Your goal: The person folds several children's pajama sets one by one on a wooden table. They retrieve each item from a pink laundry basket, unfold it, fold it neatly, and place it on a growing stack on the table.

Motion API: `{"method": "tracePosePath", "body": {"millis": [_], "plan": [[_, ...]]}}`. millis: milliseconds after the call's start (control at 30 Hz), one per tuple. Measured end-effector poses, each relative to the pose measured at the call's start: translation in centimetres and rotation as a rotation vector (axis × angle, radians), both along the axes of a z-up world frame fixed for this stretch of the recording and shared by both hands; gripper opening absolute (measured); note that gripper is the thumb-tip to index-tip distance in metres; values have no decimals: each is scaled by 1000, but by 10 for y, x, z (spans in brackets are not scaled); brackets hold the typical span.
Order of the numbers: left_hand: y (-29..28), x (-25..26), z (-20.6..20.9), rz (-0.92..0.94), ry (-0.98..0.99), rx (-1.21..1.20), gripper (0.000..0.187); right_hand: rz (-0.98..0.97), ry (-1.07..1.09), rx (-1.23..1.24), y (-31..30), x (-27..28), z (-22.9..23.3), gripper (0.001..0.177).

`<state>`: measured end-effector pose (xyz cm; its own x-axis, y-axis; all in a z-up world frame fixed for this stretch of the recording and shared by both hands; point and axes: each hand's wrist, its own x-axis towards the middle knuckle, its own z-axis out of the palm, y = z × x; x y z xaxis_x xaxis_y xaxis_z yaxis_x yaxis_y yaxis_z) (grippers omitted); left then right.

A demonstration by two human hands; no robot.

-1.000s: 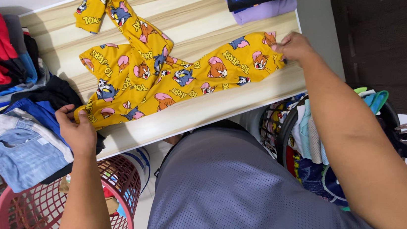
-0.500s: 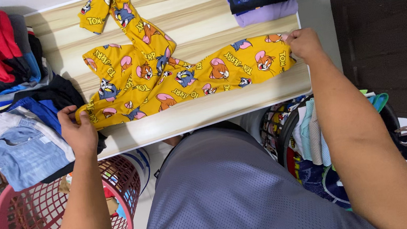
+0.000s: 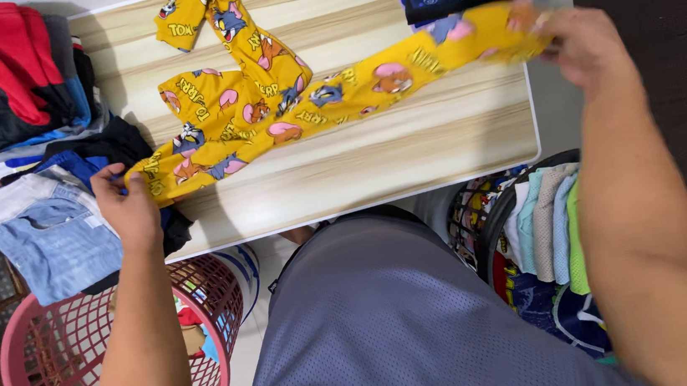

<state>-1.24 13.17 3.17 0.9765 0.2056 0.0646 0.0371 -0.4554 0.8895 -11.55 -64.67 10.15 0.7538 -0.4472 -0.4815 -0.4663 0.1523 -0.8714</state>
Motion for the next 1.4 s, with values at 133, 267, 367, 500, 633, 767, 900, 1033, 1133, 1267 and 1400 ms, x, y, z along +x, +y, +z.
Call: {"method": "tracePosePath", "body": {"millis": [133, 267, 367, 500, 633, 767, 900, 1033, 1133, 1267, 1400], "plan": [[10, 20, -2, 74, 49, -221, 28, 99, -361, 146, -2, -14, 37, 17], [24, 35, 1, 86, 24, -352, 30, 56, -216, 118, 2, -13, 47, 14], [33, 54, -1, 97, 17, -424, 29, 120, 73, -390, 10, -5, 35, 15], [42, 96, 0, 77, -100, -306, 30, 189, 243, -1071, 17, 8, 11, 19], [49, 129, 18, 23, -208, -455, 31, 116, -62, -843, 4, 23, 18, 19], [67, 118, 46, 52, -203, -598, 30, -12, -261, -34, -5, 5, 40, 10], [75, 69, 40, 17, -58, -274, 35, 372, 523, -437, 3, -30, 38, 5], [64, 45, 5, 8, 72, -128, 31, 278, 559, -263, 5, -33, 22, 12], [58, 59, -12, 28, 79, -232, 31, 107, 412, -144, 12, -20, 16, 6], [59, 103, 3, 68, -123, -265, 39, -150, -42, 93, 12, -1, 27, 8], [60, 99, 42, 53, -129, -394, 32, -21, -385, 377, -6, -12, 37, 16]]}}
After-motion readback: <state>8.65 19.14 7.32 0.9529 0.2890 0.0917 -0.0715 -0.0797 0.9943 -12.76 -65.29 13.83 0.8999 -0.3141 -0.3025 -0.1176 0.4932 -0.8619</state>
